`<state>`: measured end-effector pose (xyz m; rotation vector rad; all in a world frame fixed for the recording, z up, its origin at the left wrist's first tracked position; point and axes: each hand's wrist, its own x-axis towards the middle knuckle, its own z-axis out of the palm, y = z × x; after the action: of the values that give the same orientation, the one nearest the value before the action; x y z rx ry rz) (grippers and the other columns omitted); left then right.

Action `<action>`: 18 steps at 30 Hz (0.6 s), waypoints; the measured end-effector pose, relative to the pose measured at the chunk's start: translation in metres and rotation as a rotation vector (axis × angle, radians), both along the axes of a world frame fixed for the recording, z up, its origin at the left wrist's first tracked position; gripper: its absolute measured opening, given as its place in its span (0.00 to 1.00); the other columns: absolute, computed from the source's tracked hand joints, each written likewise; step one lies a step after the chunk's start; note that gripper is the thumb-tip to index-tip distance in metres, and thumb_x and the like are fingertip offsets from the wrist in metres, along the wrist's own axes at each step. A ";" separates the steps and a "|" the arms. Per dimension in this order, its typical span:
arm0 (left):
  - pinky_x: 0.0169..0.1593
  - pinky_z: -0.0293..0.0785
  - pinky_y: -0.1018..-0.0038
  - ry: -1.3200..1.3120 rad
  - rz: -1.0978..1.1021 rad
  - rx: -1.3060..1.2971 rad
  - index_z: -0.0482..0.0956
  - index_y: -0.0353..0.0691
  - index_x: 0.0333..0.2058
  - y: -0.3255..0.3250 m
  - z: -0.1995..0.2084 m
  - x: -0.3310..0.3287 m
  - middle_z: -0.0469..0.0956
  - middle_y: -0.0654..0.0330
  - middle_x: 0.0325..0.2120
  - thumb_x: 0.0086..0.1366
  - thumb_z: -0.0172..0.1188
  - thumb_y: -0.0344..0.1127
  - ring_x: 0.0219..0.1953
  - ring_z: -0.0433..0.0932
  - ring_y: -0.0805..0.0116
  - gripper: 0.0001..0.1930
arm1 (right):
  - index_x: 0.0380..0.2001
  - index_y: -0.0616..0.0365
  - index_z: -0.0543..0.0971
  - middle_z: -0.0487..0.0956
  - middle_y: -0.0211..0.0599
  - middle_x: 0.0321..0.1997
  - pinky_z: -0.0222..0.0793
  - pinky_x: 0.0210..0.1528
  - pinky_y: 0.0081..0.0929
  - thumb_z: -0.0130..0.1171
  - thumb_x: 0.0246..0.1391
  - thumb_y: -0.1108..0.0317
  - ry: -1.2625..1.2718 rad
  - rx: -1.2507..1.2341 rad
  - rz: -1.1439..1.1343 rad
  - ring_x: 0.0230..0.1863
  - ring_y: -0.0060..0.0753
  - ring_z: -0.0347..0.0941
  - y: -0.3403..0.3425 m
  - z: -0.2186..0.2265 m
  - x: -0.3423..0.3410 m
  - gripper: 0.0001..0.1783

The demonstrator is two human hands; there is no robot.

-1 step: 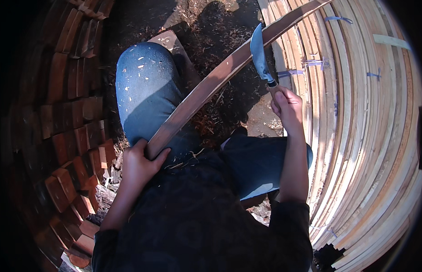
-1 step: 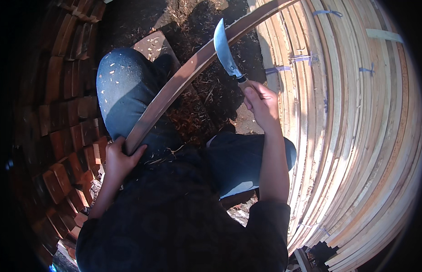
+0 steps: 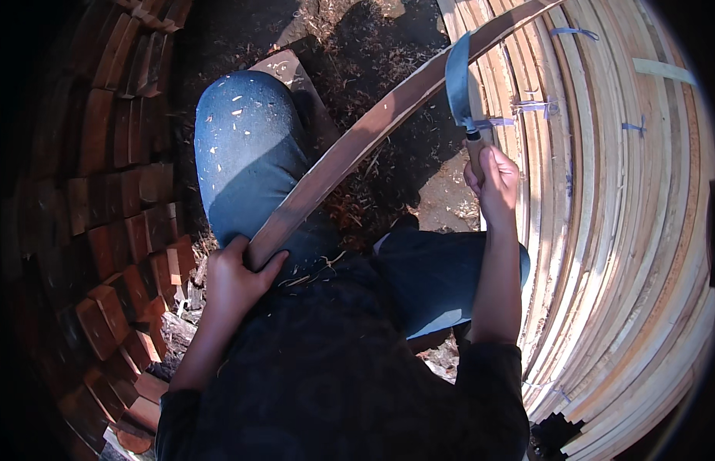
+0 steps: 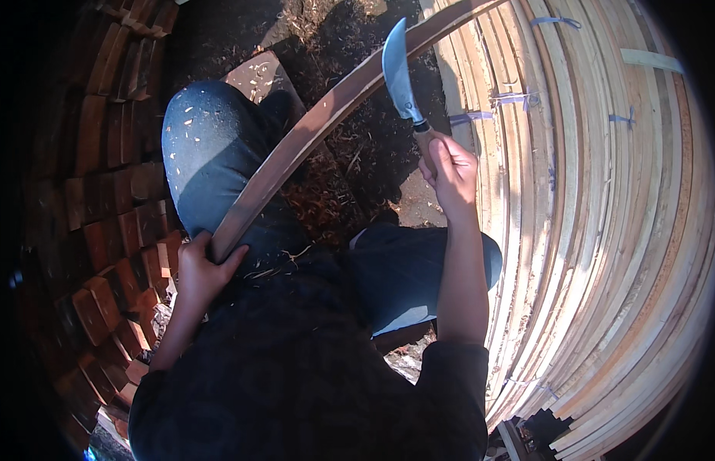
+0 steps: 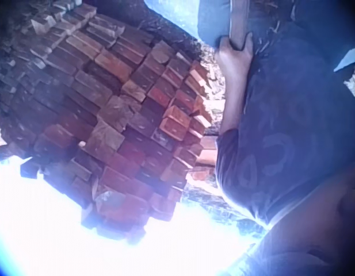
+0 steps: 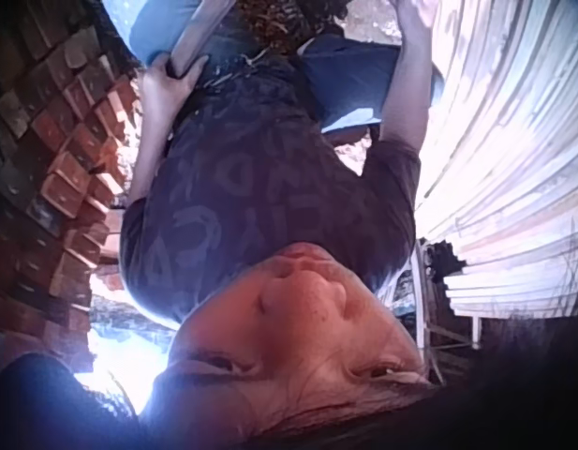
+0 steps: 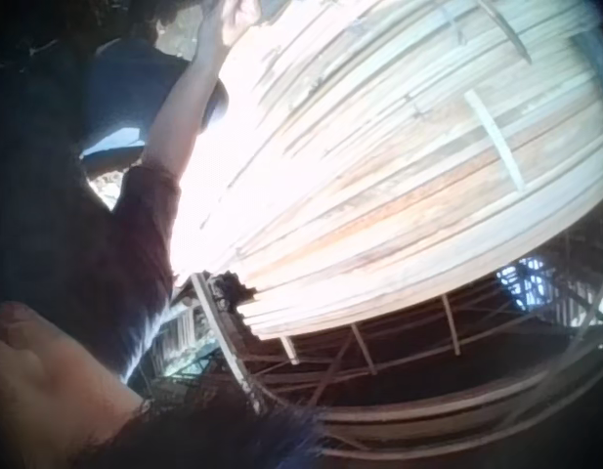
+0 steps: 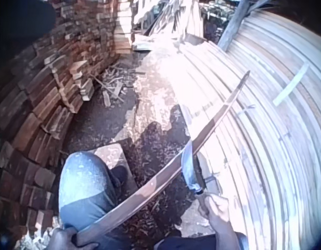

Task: The person sits on the ground and uses a curved knife to shave thin strips from a long wooden plank held between their legs. They repeatedly scrape the blade along the wood's surface to remove shavings.

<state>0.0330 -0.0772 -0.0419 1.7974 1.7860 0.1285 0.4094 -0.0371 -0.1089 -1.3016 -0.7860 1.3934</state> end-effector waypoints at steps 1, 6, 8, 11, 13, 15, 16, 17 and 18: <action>0.23 0.72 0.61 0.016 -0.002 0.001 0.71 0.34 0.17 0.000 0.000 0.001 0.71 0.47 0.11 0.46 0.74 0.48 0.17 0.76 0.47 0.24 | 0.45 0.66 0.76 0.65 0.24 0.18 0.54 0.19 0.13 0.53 0.64 0.58 0.097 0.041 -0.117 0.18 0.15 0.62 0.000 -0.001 0.001 0.19; 0.23 0.72 0.61 0.048 -0.021 0.013 0.71 0.34 0.18 0.001 0.001 0.001 0.71 0.47 0.11 0.46 0.74 0.48 0.17 0.76 0.47 0.24 | 0.46 0.65 0.75 0.65 0.25 0.17 0.51 0.16 0.15 0.49 0.66 0.53 -0.069 -0.042 0.078 0.16 0.14 0.58 0.003 0.002 -0.005 0.23; 0.23 0.72 0.62 0.037 -0.008 0.024 0.71 0.34 0.18 0.001 0.002 0.004 0.70 0.47 0.11 0.46 0.74 0.48 0.17 0.76 0.47 0.24 | 0.46 0.65 0.75 0.65 0.25 0.17 0.51 0.16 0.15 0.51 0.65 0.54 0.176 0.087 -0.122 0.17 0.15 0.59 0.006 -0.006 0.004 0.22; 0.23 0.72 0.62 0.041 -0.017 0.026 0.71 0.34 0.18 0.001 0.002 0.003 0.70 0.48 0.11 0.46 0.74 0.48 0.17 0.76 0.47 0.24 | 0.47 0.65 0.73 0.64 0.26 0.17 0.53 0.19 0.15 0.48 0.66 0.53 -0.054 -0.021 0.243 0.16 0.14 0.57 0.002 -0.006 -0.006 0.22; 0.23 0.72 0.62 0.039 -0.018 0.017 0.71 0.34 0.18 0.002 0.002 0.003 0.70 0.48 0.11 0.46 0.74 0.48 0.17 0.76 0.48 0.24 | 0.47 0.64 0.73 0.65 0.27 0.17 0.54 0.19 0.15 0.49 0.66 0.53 -0.216 -0.016 0.293 0.15 0.13 0.57 -0.003 -0.004 -0.011 0.22; 0.23 0.72 0.62 0.027 -0.004 0.001 0.71 0.34 0.17 0.002 0.003 0.003 0.70 0.48 0.11 0.46 0.74 0.48 0.16 0.76 0.48 0.24 | 0.47 0.64 0.75 0.67 0.27 0.18 0.54 0.20 0.14 0.52 0.65 0.56 0.110 0.070 0.023 0.17 0.14 0.59 0.006 -0.005 -0.007 0.20; 0.23 0.72 0.62 0.041 -0.008 0.005 0.71 0.34 0.17 0.001 0.003 0.003 0.70 0.48 0.11 0.46 0.74 0.48 0.16 0.76 0.48 0.24 | 0.47 0.64 0.76 0.68 0.27 0.19 0.54 0.20 0.13 0.54 0.64 0.58 0.275 0.109 -0.117 0.17 0.14 0.61 0.009 -0.005 -0.004 0.19; 0.23 0.72 0.62 0.054 -0.012 0.008 0.71 0.34 0.17 0.002 0.002 0.003 0.70 0.48 0.10 0.46 0.74 0.48 0.16 0.76 0.48 0.24 | 0.47 0.65 0.76 0.68 0.25 0.19 0.54 0.19 0.13 0.55 0.63 0.60 0.070 -0.072 0.022 0.18 0.14 0.62 0.009 -0.005 0.004 0.18; 0.23 0.72 0.62 0.068 -0.016 0.012 0.72 0.34 0.17 0.001 0.001 0.003 0.70 0.49 0.10 0.46 0.74 0.48 0.16 0.76 0.48 0.24 | 0.47 0.64 0.76 0.67 0.25 0.19 0.53 0.18 0.13 0.55 0.63 0.60 0.008 -0.085 0.060 0.18 0.14 0.61 0.005 -0.004 0.001 0.18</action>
<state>0.0363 -0.0760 -0.0406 1.8443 1.8210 0.0730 0.4108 -0.0322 -0.1125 -1.3466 -0.7727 1.4930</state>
